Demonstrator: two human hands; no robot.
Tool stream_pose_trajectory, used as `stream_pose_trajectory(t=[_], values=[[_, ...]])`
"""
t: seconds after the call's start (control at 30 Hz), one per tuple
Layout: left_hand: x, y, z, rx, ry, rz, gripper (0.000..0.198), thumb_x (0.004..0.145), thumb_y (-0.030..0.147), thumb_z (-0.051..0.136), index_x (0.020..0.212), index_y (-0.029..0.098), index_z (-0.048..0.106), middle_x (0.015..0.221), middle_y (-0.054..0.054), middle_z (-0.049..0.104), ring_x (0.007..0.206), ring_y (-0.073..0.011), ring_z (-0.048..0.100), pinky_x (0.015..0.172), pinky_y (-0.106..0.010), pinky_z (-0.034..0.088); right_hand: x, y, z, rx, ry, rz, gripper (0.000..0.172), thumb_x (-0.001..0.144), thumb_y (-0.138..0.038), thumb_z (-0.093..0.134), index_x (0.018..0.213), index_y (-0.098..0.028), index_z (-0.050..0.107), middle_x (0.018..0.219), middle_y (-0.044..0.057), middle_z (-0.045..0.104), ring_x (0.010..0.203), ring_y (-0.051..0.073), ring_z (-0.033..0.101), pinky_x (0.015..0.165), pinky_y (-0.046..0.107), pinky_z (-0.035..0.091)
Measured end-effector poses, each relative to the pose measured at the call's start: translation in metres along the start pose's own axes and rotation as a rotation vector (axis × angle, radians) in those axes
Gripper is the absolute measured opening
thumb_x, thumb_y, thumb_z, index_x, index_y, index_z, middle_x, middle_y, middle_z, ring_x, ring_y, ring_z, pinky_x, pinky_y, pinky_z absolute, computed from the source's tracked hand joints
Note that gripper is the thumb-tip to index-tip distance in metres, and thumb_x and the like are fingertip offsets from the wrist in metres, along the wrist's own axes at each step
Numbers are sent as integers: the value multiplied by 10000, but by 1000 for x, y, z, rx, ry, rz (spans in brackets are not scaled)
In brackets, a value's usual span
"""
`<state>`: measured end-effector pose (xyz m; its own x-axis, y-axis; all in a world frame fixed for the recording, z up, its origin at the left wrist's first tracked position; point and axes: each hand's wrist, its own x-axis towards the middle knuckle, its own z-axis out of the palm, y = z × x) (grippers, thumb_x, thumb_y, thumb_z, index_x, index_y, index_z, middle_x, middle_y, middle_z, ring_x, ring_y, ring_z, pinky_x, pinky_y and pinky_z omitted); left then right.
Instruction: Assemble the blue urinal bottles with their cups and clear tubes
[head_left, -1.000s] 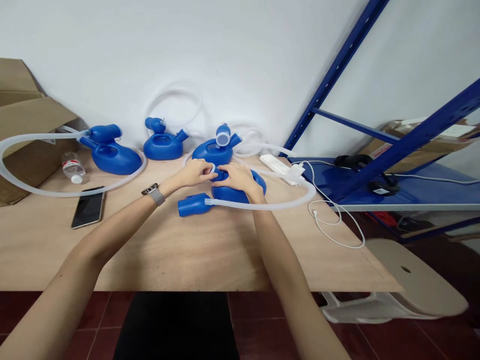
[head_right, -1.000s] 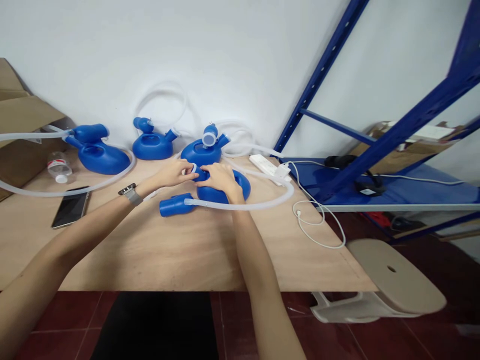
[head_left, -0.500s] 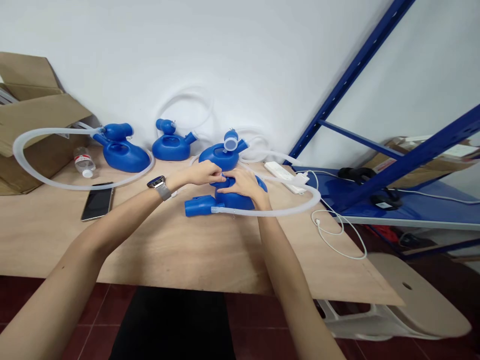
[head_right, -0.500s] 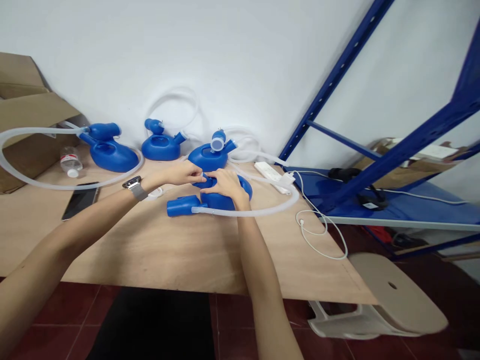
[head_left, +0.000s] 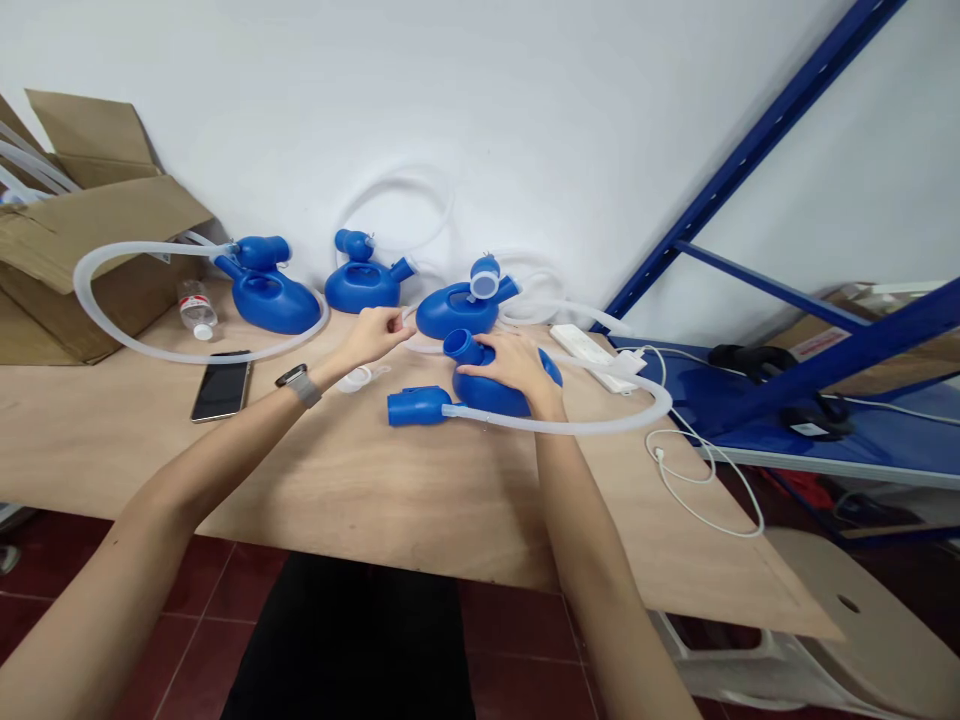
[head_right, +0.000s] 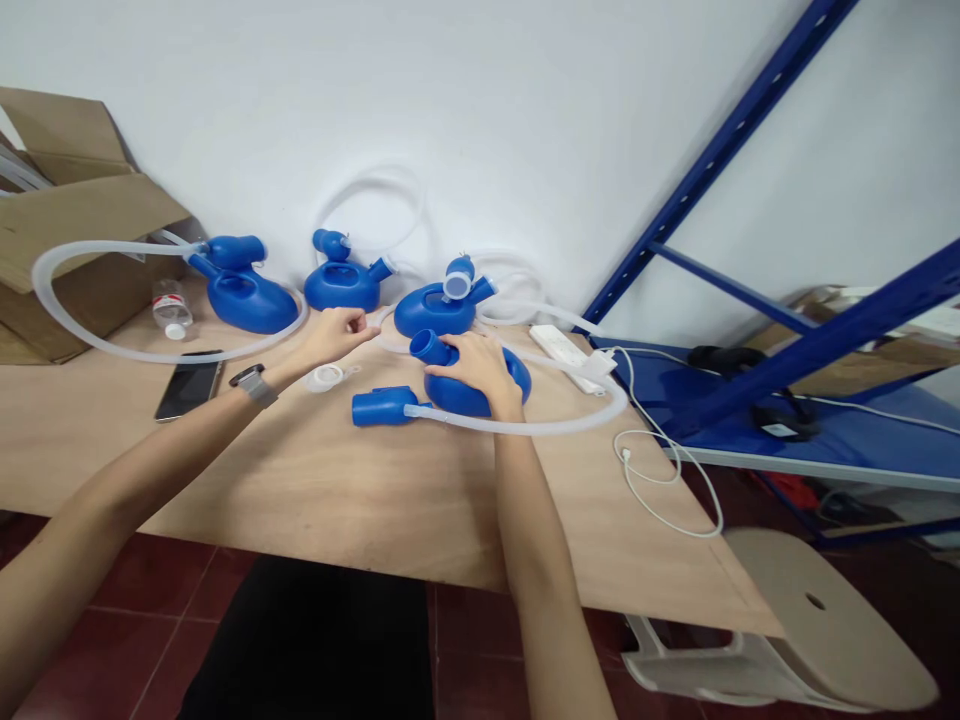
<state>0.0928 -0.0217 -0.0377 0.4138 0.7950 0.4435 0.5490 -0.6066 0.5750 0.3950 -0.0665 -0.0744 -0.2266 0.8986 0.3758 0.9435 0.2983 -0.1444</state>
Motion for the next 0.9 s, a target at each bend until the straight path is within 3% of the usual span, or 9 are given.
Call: stream_pose_trajectory(t=[0.1,0.13,0.27,0.33,0.43,0.6,0.73,0.83,0.9], values=[[-41,-34,-12,40,59,-49,358,856,494,713,732,215,526,728,-7,592,697,-165,526,672,-313,372,-2,-2,4,-6,171,-91,652,945,-599,756,1484,-238,684,1427,137,734,1415,404,573,1292,640,264],[-55,-45,-15,48,103,-82,346,859,505,714,770,215,545,758,-11,599,721,-175,544,683,-315,398,-6,-8,6,-1,207,-116,601,980,-584,715,1476,-246,687,1425,132,731,1424,394,564,1301,638,258],[-99,-73,-12,-53,197,-191,303,931,518,648,987,222,615,940,-46,651,894,-219,633,748,-324,529,-34,-51,23,-10,278,-131,428,1086,-507,557,1359,-251,764,1455,148,699,1451,374,557,1255,573,393],[-111,-72,-5,-96,186,-206,291,958,512,629,1008,226,640,1020,-70,668,984,-237,648,776,-332,569,-52,-74,35,-58,297,-127,428,1101,-447,530,1431,-267,735,1571,149,621,1535,394,489,1276,597,372],[-120,-58,11,-146,107,-153,287,981,500,617,1015,221,670,1126,-99,672,1054,-250,660,824,-357,601,-70,-97,49,-98,215,-162,506,1106,-347,504,1592,-249,606,1696,150,506,1631,416,369,1306,631,336],[-128,-45,29,-196,13,-87,300,1020,510,598,1024,220,674,1163,-113,650,1177,-282,647,911,-412,616,-74,-109,55,-96,40,-231,580,1106,-397,516,1672,-273,495,1796,140,344,1694,460,193,1321,759,213],[-131,-54,31,-253,35,-149,265,1030,472,576,1044,221,659,1201,-104,635,1128,-256,663,924,-402,623,-71,-107,65,24,-96,-484,613,1113,-484,531,1683,-268,463,1770,129,403,1670,361,321,1358,626,289],[-132,-58,29,-287,44,-175,289,1043,480,541,1038,216,659,1198,-99,627,1073,-236,664,902,-375,622,-71,-100,77,98,-67,-404,634,1072,-507,624,1644,-253,520,1611,160,579,1501,348,560,1291,574,441],[-131,-55,28,-290,35,-142,310,1057,486,516,1018,215,660,1166,-99,633,1071,-240,655,904,-372,609,-74,-96,85,121,-36,-294,661,1022,-566,695,1607,-283,575,1494,165,633,1359,347,654,1136,526,595]])
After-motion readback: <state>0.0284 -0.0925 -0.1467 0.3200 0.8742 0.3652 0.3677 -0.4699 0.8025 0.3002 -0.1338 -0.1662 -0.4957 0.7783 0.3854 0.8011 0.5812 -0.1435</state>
